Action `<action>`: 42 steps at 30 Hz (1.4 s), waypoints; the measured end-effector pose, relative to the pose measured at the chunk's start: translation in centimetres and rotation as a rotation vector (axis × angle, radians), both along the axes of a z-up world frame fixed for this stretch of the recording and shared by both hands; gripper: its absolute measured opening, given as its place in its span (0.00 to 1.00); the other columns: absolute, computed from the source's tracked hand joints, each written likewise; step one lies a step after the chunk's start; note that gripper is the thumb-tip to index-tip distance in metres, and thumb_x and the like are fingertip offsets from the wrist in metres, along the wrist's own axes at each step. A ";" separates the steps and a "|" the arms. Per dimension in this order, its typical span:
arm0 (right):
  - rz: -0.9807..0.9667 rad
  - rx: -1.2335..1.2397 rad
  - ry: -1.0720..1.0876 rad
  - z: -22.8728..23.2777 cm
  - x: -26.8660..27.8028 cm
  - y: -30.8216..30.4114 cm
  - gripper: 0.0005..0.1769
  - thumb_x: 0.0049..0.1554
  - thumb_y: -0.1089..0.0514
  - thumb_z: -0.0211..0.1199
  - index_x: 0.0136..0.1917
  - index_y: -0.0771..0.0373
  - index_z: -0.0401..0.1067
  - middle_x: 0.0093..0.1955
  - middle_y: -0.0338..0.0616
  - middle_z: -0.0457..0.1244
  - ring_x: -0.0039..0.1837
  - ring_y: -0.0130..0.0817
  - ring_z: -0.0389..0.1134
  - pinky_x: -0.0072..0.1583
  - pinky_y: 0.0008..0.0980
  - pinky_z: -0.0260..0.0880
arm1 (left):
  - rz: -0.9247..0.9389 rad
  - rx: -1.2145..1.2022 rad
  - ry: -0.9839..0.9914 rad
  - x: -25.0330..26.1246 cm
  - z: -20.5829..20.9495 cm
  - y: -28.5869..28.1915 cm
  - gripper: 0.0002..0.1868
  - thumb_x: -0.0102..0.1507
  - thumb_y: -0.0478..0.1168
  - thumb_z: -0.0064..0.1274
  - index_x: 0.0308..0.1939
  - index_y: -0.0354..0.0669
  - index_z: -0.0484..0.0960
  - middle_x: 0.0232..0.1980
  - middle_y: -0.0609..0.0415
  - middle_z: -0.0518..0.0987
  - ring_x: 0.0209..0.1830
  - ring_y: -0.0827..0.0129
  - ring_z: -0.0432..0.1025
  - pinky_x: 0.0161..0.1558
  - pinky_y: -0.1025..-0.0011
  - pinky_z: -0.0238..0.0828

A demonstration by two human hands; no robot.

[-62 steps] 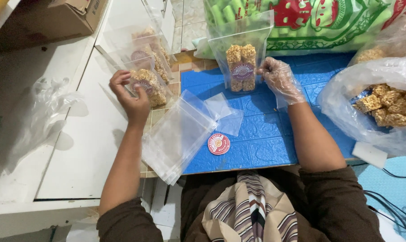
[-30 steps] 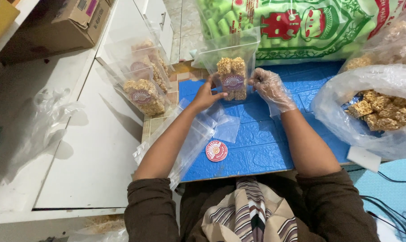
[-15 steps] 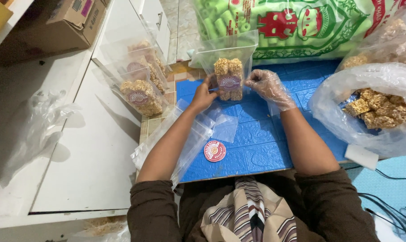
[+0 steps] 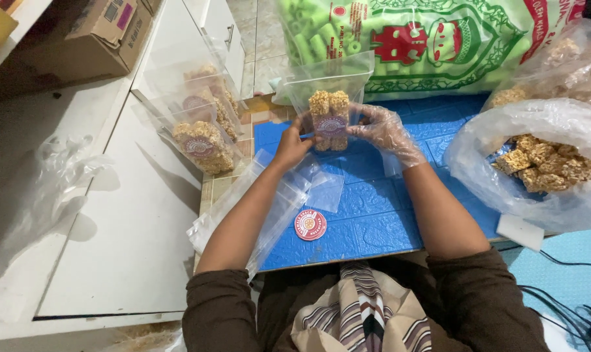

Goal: Manually packaging puffed rice snack bars into individual plastic bags.

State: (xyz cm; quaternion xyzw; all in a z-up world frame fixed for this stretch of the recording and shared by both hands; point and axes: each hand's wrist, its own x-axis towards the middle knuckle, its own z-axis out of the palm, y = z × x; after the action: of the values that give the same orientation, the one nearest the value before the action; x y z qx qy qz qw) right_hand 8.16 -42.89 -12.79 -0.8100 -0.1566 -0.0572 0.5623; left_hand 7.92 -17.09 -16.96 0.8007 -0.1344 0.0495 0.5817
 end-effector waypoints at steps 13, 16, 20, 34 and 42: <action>0.147 0.196 -0.109 -1.0 0.0 0.4 0.24 0.43 0.59 0.80 0.53 0.57 0.79 0.50 0.49 0.67 0.47 0.35 0.69 0.46 0.30 0.70 | 0.006 0.224 -0.027 -0.5 0.9 0.3 0.37 0.62 0.37 0.61 0.69 0.31 0.59 0.60 0.32 0.74 0.62 0.46 0.69 0.56 0.53 0.77; 0.175 0.168 -0.168 -1.0 -0.3 0.6 0.24 0.43 0.60 0.79 0.54 0.61 0.79 0.50 0.52 0.67 0.46 0.38 0.69 0.45 0.33 0.70 | 0.000 0.294 -0.053 -1.6 2.0 0.2 0.30 0.63 0.37 0.59 0.65 0.29 0.64 0.58 0.31 0.75 0.61 0.42 0.69 0.55 0.48 0.76; 0.111 0.198 -0.144 -1.6 0.0 1.1 0.23 0.38 0.58 0.83 0.48 0.57 0.81 0.47 0.43 0.68 0.43 0.30 0.67 0.44 0.27 0.70 | 0.014 0.315 -0.041 -2.7 3.6 0.0 0.30 0.64 0.36 0.58 0.65 0.27 0.64 0.58 0.30 0.74 0.63 0.41 0.67 0.57 0.47 0.74; 0.005 -0.074 -0.008 1.2 -0.9 3.1 0.31 0.35 0.50 0.85 0.52 0.48 0.76 0.37 0.37 0.68 0.42 0.29 0.71 0.42 0.30 0.72 | -0.015 0.170 -0.013 -3.2 3.9 1.4 0.35 0.65 0.36 0.57 0.71 0.31 0.56 0.65 0.31 0.68 0.67 0.41 0.62 0.62 0.51 0.74; 0.015 0.136 -0.061 2.7 -1.5 1.1 0.32 0.44 0.55 0.81 0.61 0.46 0.75 0.44 0.42 0.69 0.43 0.25 0.68 0.46 0.26 0.73 | -0.024 0.251 -0.017 -5.6 7.0 1.3 0.35 0.68 0.39 0.54 0.71 0.27 0.53 0.66 0.30 0.65 0.69 0.38 0.60 0.64 0.49 0.72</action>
State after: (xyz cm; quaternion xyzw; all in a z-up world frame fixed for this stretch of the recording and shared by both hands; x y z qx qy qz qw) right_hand 6.68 -41.84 -10.13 -0.7666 -0.1754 -0.0883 0.6113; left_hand 2.32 -15.76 -9.97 0.8651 -0.1541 0.0318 0.4762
